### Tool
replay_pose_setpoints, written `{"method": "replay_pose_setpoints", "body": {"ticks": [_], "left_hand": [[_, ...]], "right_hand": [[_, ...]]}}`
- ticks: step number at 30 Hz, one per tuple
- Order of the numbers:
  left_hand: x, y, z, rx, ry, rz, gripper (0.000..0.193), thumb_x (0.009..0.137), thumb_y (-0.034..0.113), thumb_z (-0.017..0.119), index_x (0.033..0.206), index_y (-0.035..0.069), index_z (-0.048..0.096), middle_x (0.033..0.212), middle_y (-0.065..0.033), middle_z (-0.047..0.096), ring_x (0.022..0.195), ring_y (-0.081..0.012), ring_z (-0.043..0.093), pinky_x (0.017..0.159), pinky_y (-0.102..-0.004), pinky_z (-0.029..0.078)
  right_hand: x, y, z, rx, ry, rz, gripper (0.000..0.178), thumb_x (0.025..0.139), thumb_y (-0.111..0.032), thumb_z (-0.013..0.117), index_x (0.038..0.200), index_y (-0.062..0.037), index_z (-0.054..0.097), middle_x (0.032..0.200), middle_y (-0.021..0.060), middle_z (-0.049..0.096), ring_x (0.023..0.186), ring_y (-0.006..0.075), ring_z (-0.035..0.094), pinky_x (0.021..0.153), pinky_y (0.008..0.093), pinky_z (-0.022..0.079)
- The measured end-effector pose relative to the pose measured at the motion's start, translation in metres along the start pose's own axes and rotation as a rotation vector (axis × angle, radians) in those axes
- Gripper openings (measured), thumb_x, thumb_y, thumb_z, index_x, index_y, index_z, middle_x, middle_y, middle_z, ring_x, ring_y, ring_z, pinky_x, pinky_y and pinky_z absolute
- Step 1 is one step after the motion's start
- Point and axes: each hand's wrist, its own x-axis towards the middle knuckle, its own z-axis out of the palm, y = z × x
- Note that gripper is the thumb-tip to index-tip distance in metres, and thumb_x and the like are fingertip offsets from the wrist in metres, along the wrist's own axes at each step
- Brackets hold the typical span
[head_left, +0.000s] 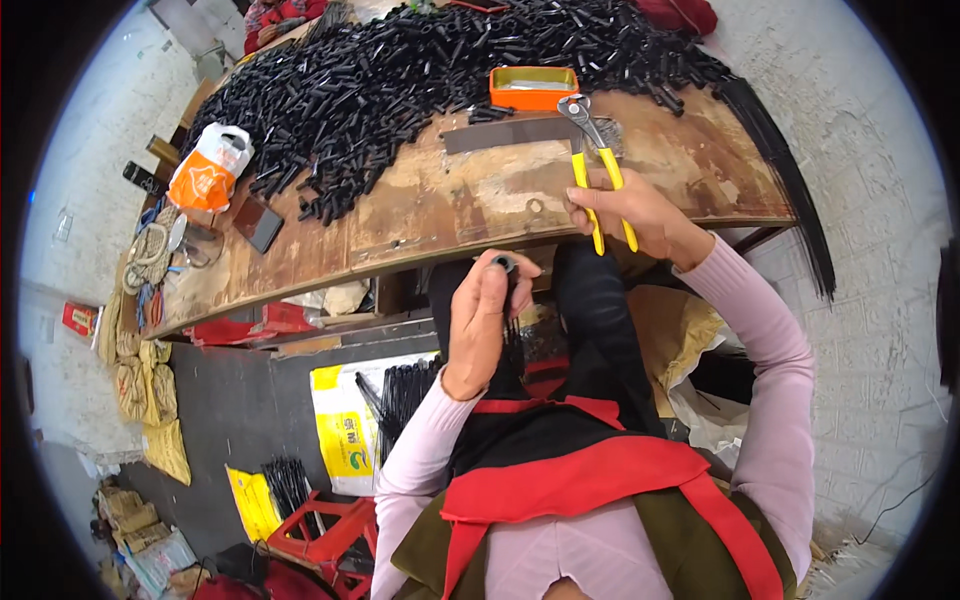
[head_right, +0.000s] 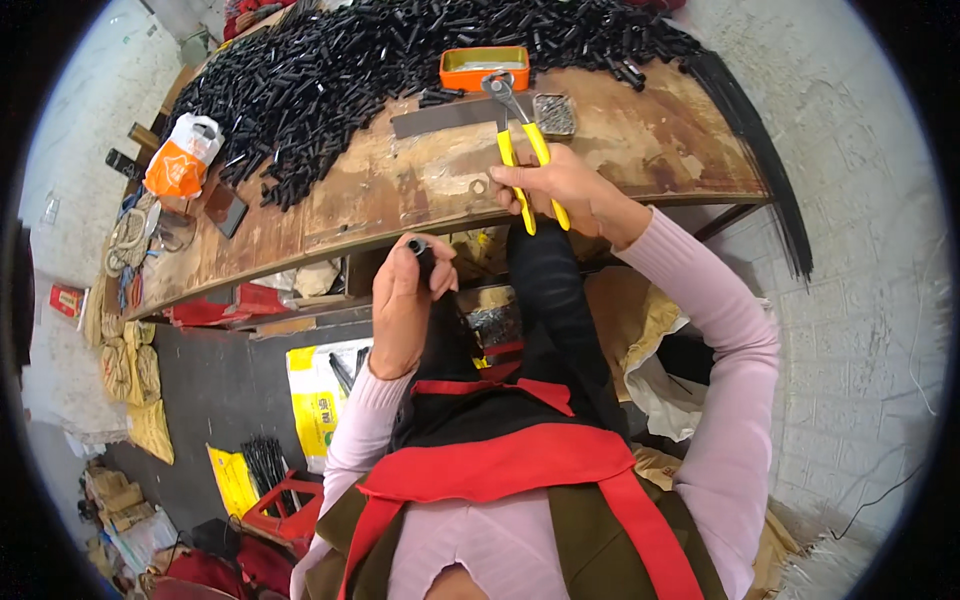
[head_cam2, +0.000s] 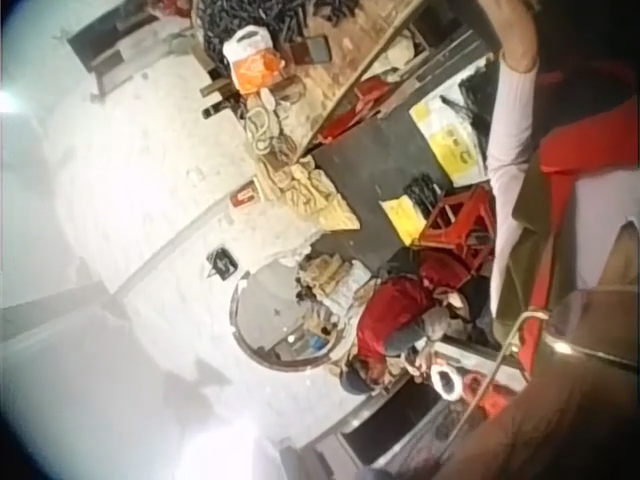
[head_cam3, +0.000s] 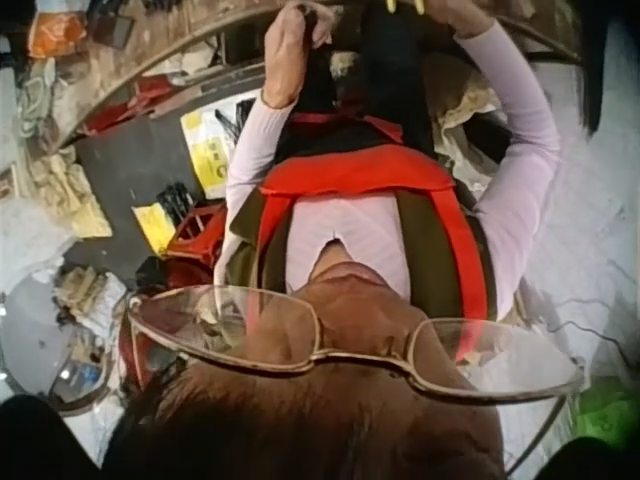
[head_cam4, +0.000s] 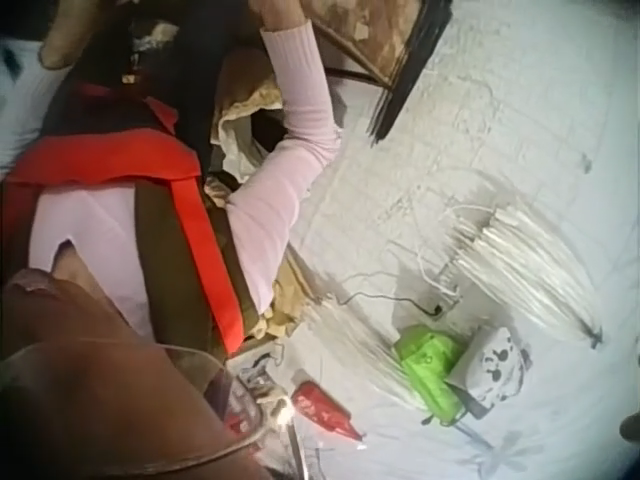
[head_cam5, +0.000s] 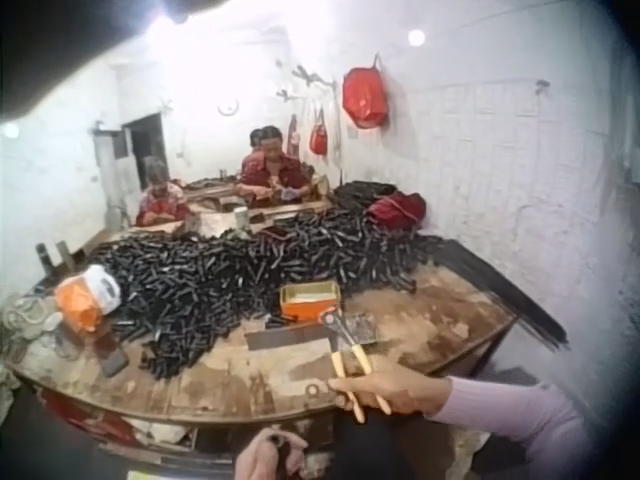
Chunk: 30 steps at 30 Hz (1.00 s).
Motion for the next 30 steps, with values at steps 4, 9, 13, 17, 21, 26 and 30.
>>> {"method": "replay_pose_setpoints", "body": {"ticks": [4,9,13,17,21,26,30], "left_hand": [[0.000,0.004,0.003,0.051,0.051,0.019,0.048,0.106,0.042,0.036,0.110,-0.003,0.054,0.076,-0.0002,0.043,0.070,-0.0096,0.038,0.064,-0.0244,0.032],[-0.003,0.004,-0.005,0.071,0.009,0.077,0.061,0.105,0.045,0.034,0.135,-0.006,0.043,0.080,-0.0008,0.043,0.074,-0.0101,0.037,0.068,-0.0242,0.032],[-0.007,0.005,-0.012,0.043,-0.041,0.065,0.064,0.105,0.046,0.033,0.140,-0.007,0.040,0.080,-0.0002,0.045,0.073,-0.0093,0.039,0.067,-0.0233,0.033],[-0.011,0.011,-0.012,0.034,-0.089,0.033,0.066,0.105,0.048,0.032,0.139,-0.008,0.042,0.079,0.0010,0.046,0.072,-0.0080,0.039,0.067,-0.0215,0.033],[-0.011,0.015,-0.010,0.044,-0.137,-0.024,0.070,0.103,0.051,0.035,0.138,-0.009,0.042,0.085,-0.0011,0.050,0.073,-0.0088,0.042,0.067,-0.0233,0.034],[-0.009,0.011,-0.013,0.030,-0.153,-0.053,0.073,0.102,0.053,0.037,0.139,-0.010,0.039,0.093,-0.0038,0.053,0.075,-0.0095,0.043,0.067,-0.0250,0.035],[-0.008,0.010,-0.010,0.035,-0.156,-0.038,0.069,0.103,0.050,0.036,0.138,-0.010,0.039,0.092,-0.0045,0.053,0.075,-0.0098,0.043,0.067,-0.0252,0.035]], "right_hand": [[-0.016,-0.007,0.036,-0.265,0.026,-0.140,0.017,0.095,-0.019,0.061,0.100,-0.0026,0.061,0.077,0.0006,0.057,0.071,0.0086,0.056,0.064,0.0233,0.043],[-0.028,0.001,0.067,-0.296,-0.030,-0.201,0.017,0.095,-0.018,0.060,0.097,-0.0012,0.059,0.076,0.0001,0.057,0.070,0.0073,0.054,0.064,0.0236,0.043],[-0.041,0.007,0.085,-0.205,0.030,-0.265,0.011,0.091,-0.004,0.063,0.099,0.0022,0.058,0.084,0.0030,0.060,0.077,0.0094,0.057,0.070,0.0258,0.048],[-0.044,0.030,0.083,-0.347,0.072,-0.504,0.017,0.085,0.002,0.071,0.099,0.0034,0.062,0.090,0.0072,0.067,0.080,0.0089,0.062,0.068,0.0253,0.051],[-0.051,0.027,0.088,-0.116,0.067,-0.489,0.016,0.088,0.009,0.063,0.102,0.0048,0.057,0.100,0.0112,0.064,0.091,0.0181,0.064,0.082,0.0302,0.054],[-0.051,0.027,0.085,-0.196,0.057,-0.491,0.013,0.088,0.009,0.063,0.099,0.0045,0.058,0.097,0.0112,0.065,0.095,0.0204,0.064,0.084,0.0321,0.052],[-0.052,0.025,0.083,-0.230,0.060,-0.455,0.011,0.088,0.009,0.063,0.096,0.0042,0.058,0.094,0.0110,0.066,0.097,0.0220,0.064,0.087,0.0341,0.051]]}}
